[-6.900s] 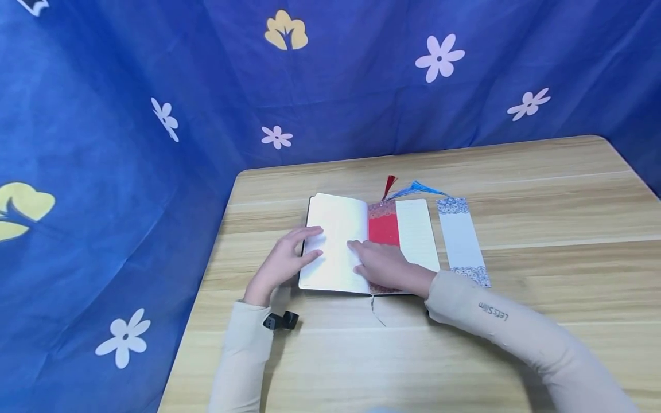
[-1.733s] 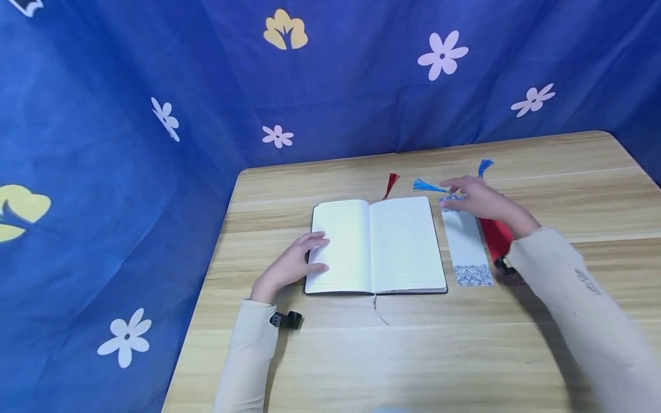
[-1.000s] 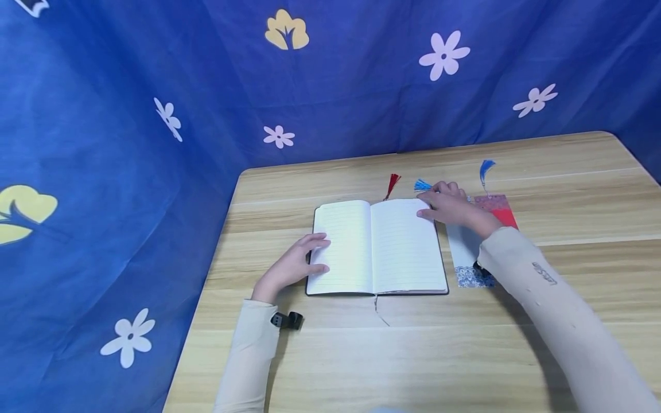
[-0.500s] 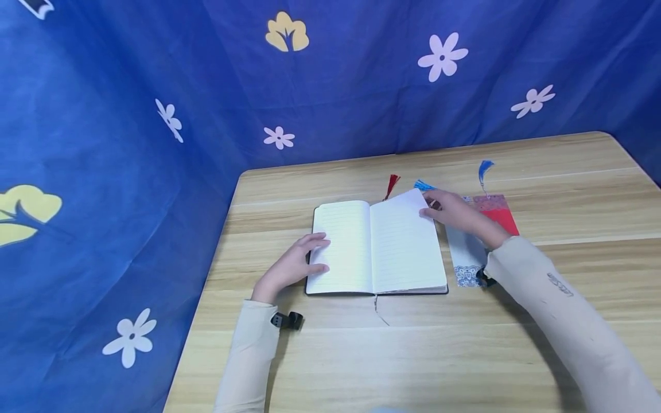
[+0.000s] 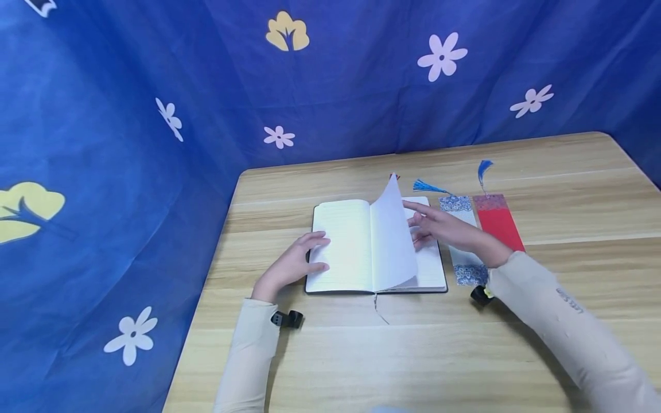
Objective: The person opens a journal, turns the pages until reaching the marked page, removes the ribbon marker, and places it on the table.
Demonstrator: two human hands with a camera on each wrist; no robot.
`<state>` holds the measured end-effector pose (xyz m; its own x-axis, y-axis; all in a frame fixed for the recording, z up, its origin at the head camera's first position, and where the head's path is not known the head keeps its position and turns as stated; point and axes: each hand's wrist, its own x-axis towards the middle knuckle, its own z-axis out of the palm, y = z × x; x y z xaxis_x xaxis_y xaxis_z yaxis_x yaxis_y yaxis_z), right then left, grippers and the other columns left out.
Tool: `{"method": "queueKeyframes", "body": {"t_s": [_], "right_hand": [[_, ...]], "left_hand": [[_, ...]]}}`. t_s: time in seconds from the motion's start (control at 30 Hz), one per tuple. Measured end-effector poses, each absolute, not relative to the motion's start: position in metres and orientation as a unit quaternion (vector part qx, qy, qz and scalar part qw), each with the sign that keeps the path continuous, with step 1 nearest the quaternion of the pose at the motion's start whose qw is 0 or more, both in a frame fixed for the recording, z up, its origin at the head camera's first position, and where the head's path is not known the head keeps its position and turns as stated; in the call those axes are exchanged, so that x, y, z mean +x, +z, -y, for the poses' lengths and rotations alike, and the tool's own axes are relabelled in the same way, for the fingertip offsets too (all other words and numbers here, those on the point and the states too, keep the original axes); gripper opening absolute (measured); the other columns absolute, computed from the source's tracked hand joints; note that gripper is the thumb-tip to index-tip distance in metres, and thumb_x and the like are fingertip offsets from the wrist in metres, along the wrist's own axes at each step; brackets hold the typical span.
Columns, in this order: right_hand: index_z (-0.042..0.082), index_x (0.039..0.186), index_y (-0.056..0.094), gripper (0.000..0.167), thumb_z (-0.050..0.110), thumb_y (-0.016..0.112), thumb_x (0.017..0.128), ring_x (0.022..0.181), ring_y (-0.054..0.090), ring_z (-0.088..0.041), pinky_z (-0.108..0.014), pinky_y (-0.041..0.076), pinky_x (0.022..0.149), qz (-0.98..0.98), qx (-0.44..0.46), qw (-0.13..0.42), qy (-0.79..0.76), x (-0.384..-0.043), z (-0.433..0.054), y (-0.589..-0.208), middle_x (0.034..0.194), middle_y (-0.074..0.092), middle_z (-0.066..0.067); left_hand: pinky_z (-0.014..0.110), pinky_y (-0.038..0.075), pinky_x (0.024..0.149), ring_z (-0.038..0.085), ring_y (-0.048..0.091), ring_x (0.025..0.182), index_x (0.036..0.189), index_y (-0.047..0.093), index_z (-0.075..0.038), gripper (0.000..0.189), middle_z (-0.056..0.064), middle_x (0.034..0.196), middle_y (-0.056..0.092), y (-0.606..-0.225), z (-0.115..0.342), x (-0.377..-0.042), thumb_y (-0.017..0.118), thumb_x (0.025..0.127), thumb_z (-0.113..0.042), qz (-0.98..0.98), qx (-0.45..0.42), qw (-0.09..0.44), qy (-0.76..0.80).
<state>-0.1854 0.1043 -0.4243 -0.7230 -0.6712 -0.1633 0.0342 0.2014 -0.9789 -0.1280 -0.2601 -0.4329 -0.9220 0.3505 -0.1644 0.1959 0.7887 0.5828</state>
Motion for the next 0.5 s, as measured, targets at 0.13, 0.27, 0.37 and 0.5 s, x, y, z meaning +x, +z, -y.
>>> {"method": "queueKeyframes", "body": {"t_s": [0.13,0.27,0.37,0.5], "right_hand": [[0.018,0.156,0.010,0.064,0.025,0.043,0.102,0.101,0.068,-0.025,-0.037,0.057,0.089,-0.707,-0.239,0.333,-0.576,-0.176,-0.086,-0.427,0.145,0.041,-0.029],[0.017,0.157,0.009,0.067,0.034,0.045,0.103,0.124,0.056,-0.037,-0.043,0.054,0.094,-0.735,-0.279,0.334,-0.520,-0.168,-0.063,-0.433,0.150,0.035,-0.028],[0.015,0.156,0.014,0.067,0.032,0.048,0.101,0.136,0.043,-0.037,-0.047,0.046,0.105,-0.774,-0.307,0.304,-0.463,-0.160,-0.046,-0.438,0.155,0.030,-0.022],[0.012,0.153,0.025,0.062,0.026,0.053,0.100,0.142,0.034,-0.034,-0.049,0.034,0.114,-0.821,-0.332,0.252,-0.390,-0.148,-0.029,-0.438,0.157,0.029,-0.019]], "left_hand": [[0.053,0.026,0.117,0.037,0.026,0.145,0.139,0.051,-0.007,0.063,0.013,0.156,0.032,-0.430,0.263,-0.127,0.074,0.085,-0.027,-0.939,0.148,0.115,0.289],[0.055,0.026,0.116,0.038,0.022,0.146,0.140,0.049,-0.005,0.064,0.011,0.160,0.022,-0.426,0.268,-0.128,0.074,0.084,-0.026,-0.937,0.149,0.094,0.302],[0.055,0.027,0.116,0.037,0.022,0.147,0.142,0.047,-0.006,0.066,0.006,0.164,0.012,-0.423,0.273,-0.129,0.073,0.085,-0.029,-0.936,0.134,0.086,0.315],[0.057,0.026,0.115,0.037,0.020,0.147,0.143,0.047,-0.008,0.064,0.005,0.164,0.004,-0.419,0.281,-0.128,0.072,0.087,-0.029,-0.933,0.112,0.073,0.334]]}}
